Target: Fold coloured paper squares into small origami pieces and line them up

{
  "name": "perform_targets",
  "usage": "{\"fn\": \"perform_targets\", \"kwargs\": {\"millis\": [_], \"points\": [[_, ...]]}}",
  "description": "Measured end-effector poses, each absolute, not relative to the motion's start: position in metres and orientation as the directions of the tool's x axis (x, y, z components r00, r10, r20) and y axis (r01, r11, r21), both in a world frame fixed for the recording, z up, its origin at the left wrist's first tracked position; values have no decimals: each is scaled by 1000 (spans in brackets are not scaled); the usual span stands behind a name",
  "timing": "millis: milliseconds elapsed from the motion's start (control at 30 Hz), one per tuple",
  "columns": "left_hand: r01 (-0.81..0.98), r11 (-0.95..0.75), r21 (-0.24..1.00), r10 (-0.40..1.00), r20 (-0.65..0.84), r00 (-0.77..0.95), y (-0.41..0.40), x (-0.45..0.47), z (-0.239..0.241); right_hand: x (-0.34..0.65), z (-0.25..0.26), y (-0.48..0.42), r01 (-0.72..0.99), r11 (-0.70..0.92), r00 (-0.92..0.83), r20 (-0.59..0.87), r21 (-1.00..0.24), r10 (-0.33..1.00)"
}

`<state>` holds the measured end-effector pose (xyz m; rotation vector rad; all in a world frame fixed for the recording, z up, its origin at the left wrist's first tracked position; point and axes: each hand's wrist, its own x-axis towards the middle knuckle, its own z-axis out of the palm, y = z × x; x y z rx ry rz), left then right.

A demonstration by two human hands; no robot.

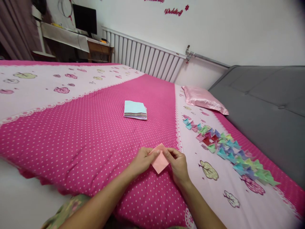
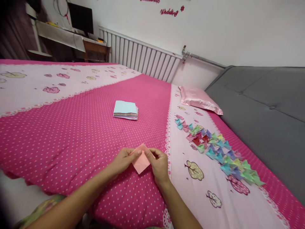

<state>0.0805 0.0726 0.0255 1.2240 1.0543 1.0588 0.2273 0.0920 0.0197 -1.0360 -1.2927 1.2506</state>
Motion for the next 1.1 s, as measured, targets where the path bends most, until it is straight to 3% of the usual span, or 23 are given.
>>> {"fn": "perform_targets", "kwargs": {"millis": [433,600,800,1100], "points": [[-241,101,965,995,-100,17,75,78,32,228,19,95,-66,68,-21,70,-995,997],[-289,112,951,987,-141,-79,76,74,36,229,18,97,-160,24,-5,25,-987,1000],[-310,115,944,993,-119,3,73,78,36,223,23,91,-221,-56,-253,2,-974,967],[-398,181,899,982,-146,117,68,84,35,222,20,90,-187,-44,-274,9,-981,962]]}}
